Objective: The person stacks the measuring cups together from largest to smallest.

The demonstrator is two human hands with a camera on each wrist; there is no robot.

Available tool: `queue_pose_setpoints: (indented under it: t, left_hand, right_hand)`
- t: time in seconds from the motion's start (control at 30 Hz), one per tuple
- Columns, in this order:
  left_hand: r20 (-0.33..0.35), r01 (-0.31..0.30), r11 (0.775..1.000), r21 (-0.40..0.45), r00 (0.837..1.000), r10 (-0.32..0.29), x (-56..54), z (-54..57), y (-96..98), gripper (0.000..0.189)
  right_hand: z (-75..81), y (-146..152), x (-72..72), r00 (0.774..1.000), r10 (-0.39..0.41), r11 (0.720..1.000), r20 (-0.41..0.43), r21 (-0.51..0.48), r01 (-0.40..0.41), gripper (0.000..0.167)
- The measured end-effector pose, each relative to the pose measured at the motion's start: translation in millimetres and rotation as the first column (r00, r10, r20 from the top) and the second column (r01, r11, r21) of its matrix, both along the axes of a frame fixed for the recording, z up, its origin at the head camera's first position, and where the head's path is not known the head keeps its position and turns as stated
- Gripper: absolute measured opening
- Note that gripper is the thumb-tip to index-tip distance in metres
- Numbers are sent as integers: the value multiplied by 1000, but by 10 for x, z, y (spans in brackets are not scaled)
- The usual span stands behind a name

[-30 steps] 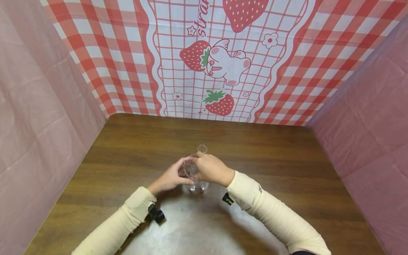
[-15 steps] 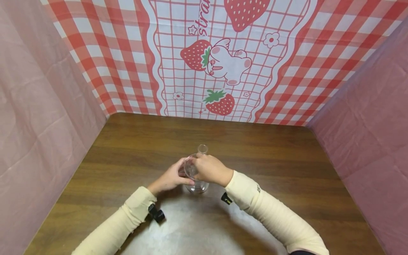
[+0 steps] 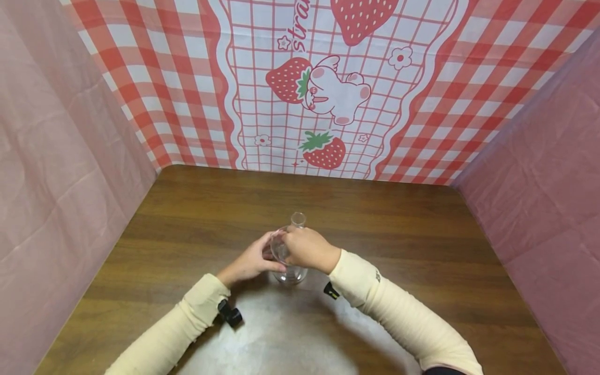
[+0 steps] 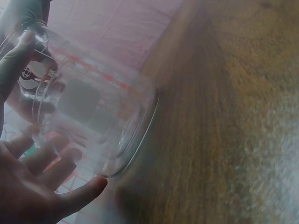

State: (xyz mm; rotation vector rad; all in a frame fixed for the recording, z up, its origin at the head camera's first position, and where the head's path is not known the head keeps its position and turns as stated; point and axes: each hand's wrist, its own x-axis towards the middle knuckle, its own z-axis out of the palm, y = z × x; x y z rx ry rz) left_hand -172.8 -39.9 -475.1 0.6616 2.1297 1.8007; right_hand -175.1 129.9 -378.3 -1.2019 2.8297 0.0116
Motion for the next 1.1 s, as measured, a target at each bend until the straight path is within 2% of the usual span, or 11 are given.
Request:
queue_pose_setpoints:
  t: [0.3, 0.5, 0.67, 1.1]
  left_hand:
    - [-7, 12, 1000, 8, 1000, -12, 0, 9, -5, 85]
    - [13, -2, 1000, 3, 1000, 2, -5, 11, -3, 84]
    - [-4, -7, 1000, -4, 1000, 7, -13, 12, -5, 84]
    - [19, -1, 1000, -7, 1000, 1, -15, -17, -4, 85]
  right_hand:
    - [21, -20, 20, 1000, 10, 1000, -29, 19, -9, 39]
    - [12, -29, 15, 998, 25, 1000, -58, 3, -24, 35]
    - [-3, -26, -3, 997, 24, 1000, -71, -11, -25, 33]
    - [-34, 12, -20, 999, 35, 998, -34, -54, -37, 32]
